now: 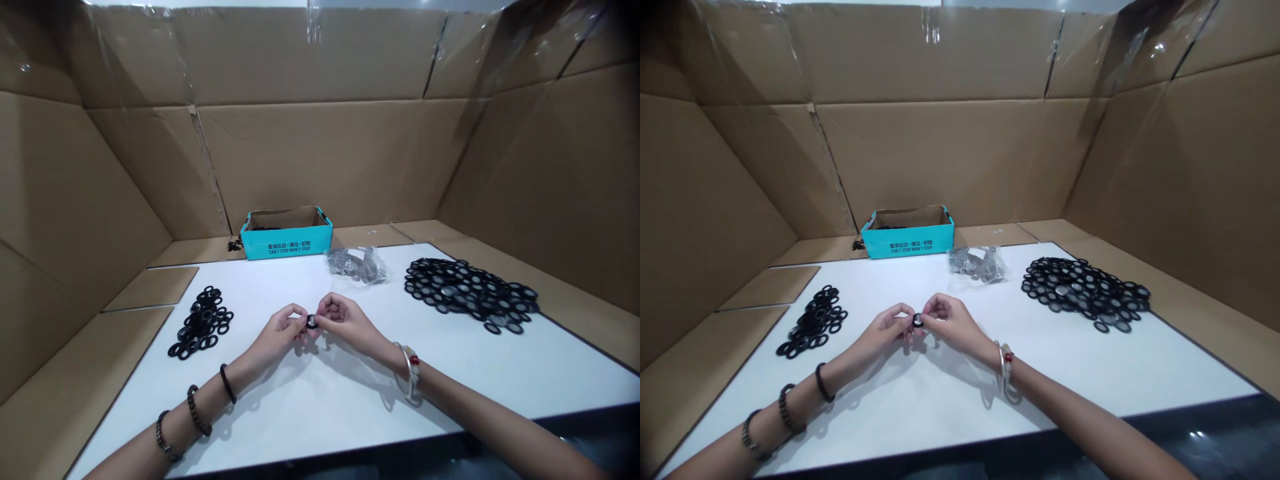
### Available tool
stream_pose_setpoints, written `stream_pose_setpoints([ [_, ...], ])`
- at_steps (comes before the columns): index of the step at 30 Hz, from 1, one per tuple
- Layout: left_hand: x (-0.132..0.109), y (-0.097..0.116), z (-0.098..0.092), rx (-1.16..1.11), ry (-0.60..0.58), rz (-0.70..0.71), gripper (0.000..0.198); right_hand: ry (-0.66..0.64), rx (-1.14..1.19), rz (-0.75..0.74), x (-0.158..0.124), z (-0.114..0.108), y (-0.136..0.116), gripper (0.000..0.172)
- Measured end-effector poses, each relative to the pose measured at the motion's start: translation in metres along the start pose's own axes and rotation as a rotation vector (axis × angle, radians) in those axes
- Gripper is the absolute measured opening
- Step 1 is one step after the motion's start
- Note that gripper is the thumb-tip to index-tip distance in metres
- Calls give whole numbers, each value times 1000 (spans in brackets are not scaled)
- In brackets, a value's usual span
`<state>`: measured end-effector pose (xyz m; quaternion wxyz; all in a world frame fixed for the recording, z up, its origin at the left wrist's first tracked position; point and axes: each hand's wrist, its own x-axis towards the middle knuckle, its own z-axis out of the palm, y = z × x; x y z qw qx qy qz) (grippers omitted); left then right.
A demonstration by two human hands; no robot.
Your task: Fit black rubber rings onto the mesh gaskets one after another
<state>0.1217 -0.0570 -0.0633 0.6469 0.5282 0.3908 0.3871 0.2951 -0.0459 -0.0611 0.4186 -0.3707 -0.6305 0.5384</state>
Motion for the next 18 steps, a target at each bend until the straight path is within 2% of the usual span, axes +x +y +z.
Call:
stream_pose_setpoints([
  [3, -1, 1, 1, 14, 27, 16, 35, 9, 14, -12, 0, 2, 1, 30],
  [7, -3, 5, 5, 19, 53, 49, 33, -60, 11, 21, 0, 1, -1, 31],
  [18, -3, 1, 6, -37, 165, -19, 27, -69, -76, -12, 1, 3, 8, 29],
])
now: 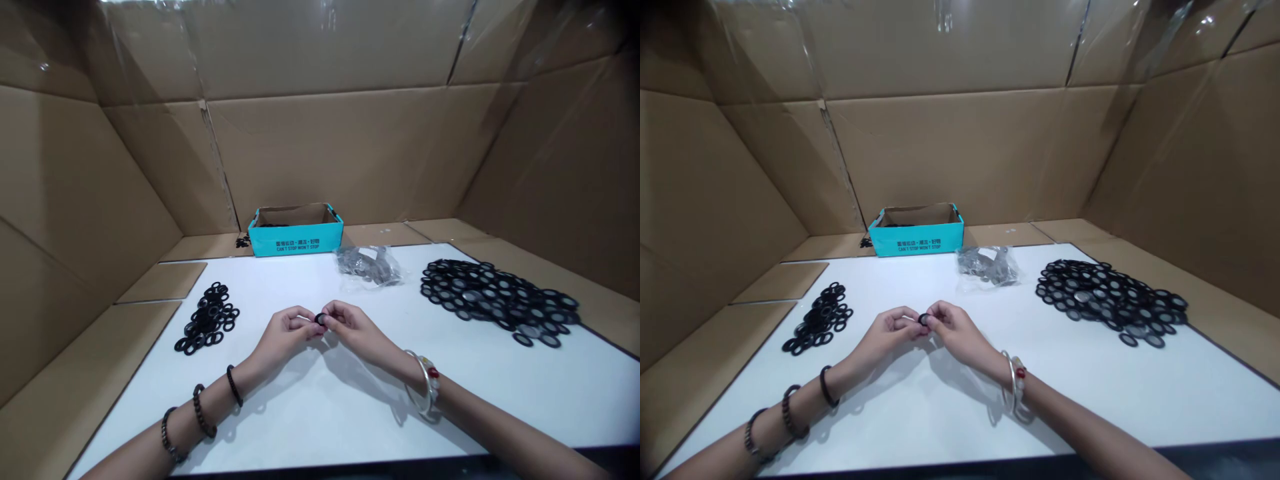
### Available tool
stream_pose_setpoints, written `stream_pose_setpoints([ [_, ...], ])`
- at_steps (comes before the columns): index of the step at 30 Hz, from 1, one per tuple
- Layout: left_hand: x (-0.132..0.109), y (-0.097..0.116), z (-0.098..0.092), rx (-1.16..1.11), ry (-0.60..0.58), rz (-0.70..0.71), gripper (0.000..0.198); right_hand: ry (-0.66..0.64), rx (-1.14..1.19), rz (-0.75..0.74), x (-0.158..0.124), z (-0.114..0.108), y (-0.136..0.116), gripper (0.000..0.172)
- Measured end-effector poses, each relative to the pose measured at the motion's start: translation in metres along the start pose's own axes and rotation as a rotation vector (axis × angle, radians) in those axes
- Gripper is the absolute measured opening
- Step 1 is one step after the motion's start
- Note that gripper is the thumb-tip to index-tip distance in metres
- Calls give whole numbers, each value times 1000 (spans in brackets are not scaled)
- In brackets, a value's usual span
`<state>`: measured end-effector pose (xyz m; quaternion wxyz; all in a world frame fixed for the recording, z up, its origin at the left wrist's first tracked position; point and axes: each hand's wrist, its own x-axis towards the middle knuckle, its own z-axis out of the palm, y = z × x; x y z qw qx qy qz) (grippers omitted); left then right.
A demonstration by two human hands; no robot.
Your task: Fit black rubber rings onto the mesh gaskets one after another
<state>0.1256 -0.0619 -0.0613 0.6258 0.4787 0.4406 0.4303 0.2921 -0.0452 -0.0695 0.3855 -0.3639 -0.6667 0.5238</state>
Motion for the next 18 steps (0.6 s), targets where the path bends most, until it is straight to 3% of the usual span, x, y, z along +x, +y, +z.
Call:
stream_pose_setpoints([
  [11, 0, -5, 5, -87, -82, 7, 28, 11, -17, 4, -10, 8, -2, 32],
  [18, -1, -8, 5, -96, 4, -3, 30, -117, 241, 98, 5, 0, 3, 42],
])
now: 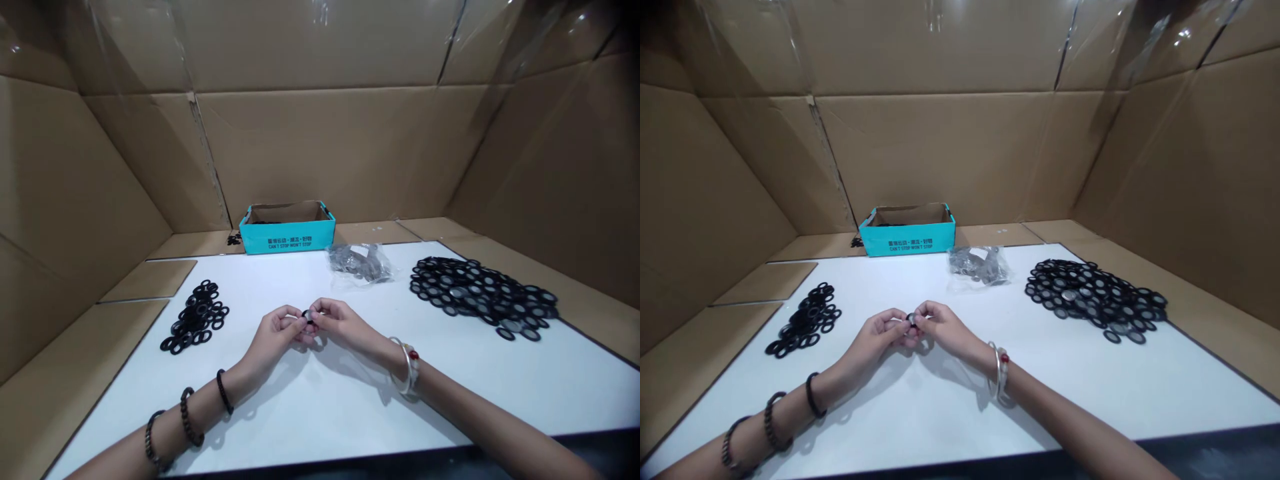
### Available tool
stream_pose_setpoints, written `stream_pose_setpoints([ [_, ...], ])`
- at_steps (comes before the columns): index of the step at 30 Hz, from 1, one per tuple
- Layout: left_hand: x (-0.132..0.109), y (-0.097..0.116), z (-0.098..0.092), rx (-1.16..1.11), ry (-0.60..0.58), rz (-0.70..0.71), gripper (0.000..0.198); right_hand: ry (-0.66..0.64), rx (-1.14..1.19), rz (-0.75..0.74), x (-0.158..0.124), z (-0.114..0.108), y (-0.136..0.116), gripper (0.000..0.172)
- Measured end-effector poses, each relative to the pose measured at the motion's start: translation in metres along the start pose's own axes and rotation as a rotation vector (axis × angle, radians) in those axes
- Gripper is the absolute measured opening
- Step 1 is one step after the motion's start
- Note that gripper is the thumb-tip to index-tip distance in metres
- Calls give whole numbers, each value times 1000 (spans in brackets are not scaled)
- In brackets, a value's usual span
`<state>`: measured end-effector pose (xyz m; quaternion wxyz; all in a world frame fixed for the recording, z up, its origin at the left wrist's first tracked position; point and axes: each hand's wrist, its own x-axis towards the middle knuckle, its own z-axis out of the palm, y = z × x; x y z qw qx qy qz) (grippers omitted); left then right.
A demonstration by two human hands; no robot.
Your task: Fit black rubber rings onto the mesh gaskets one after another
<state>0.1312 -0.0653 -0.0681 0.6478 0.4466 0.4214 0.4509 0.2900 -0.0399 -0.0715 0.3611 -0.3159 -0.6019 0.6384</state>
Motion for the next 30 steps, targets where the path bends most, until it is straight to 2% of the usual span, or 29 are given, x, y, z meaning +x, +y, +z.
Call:
stream_pose_setpoints([
  [6, -5, 3, 3, -42, 51, -27, 31, 71, -156, -33, -4, 2, -7, 37],
  [11, -4, 1, 2, -66, 35, -40, 29, 136, -440, -164, -11, 8, -14, 21],
  [14, -3, 0, 1, -36, 28, 25, 25, 167, -551, -208, -12, 7, -18, 13],
  [17, -5, 0, 3, 48, 39, 127, 20, 143, -579, -214, -12, 3, -23, 11],
  [23, -14, 0, 8, 225, 154, 332, 11, 104, -668, -271, -17, 1, -42, 10],
  [30, -17, 1, 7, 285, 189, 401, 7, 119, -789, -346, -22, 6, -49, 8],
])
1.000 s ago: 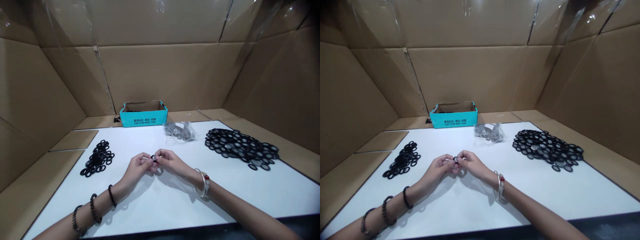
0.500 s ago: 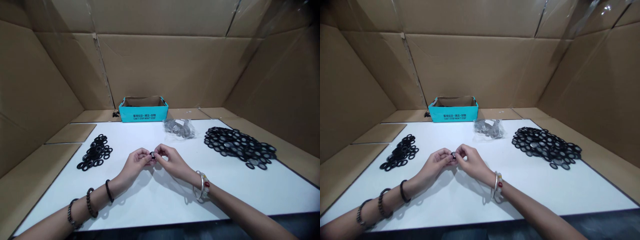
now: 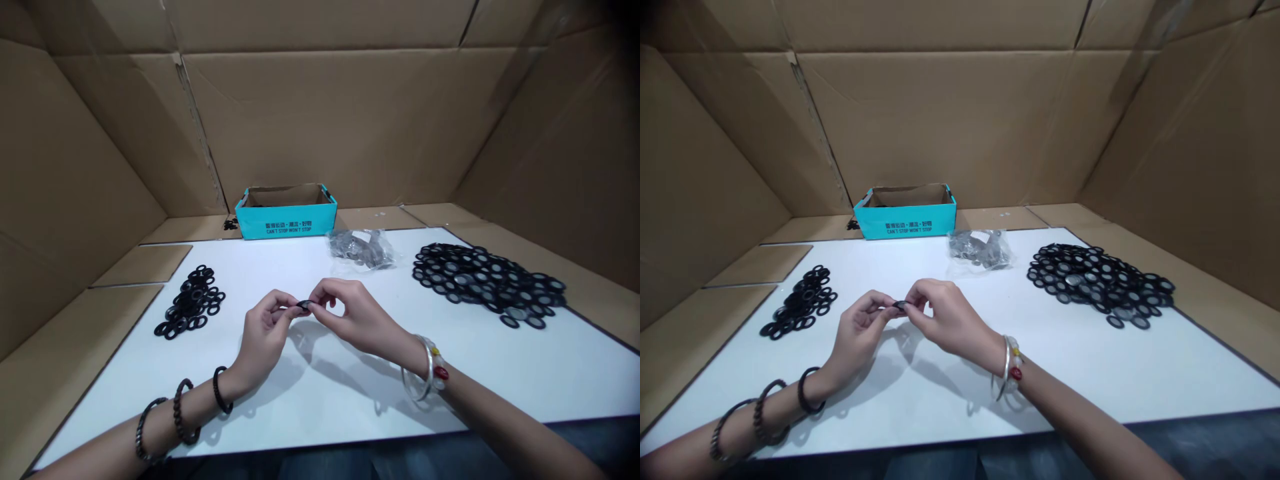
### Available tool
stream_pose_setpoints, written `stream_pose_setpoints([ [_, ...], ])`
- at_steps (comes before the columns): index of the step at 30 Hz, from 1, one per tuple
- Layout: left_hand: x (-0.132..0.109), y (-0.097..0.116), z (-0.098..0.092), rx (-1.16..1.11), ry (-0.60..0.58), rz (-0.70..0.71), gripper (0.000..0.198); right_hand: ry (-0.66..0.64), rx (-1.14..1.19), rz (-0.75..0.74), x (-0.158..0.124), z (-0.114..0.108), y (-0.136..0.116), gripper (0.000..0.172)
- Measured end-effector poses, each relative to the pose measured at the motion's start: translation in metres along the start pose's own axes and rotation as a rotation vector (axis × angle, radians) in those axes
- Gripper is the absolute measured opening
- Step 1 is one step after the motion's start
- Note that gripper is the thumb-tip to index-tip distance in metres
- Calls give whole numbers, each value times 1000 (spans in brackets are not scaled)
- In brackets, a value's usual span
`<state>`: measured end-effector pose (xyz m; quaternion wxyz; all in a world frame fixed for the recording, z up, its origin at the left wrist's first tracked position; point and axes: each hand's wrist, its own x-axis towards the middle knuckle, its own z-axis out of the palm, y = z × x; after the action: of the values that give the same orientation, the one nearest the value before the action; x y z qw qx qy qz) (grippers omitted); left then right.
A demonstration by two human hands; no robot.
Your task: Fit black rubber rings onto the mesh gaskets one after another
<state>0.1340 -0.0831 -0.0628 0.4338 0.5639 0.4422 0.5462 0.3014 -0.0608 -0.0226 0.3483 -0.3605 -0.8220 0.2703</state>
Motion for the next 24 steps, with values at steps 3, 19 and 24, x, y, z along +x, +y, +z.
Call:
stream_pose_setpoints([
  [3, -1, 2, 0, 1, 4, -4, 7, 23, -17, -25, -2, 2, 1, 8],
  [19, -3, 5, 2, -71, 14, -52, 7, -12, -65, -1, -3, 1, -4, 8],
  [24, -2, 5, 2, -66, 4, -31, 5, -12, -5, 24, -3, -2, -5, 7],
])
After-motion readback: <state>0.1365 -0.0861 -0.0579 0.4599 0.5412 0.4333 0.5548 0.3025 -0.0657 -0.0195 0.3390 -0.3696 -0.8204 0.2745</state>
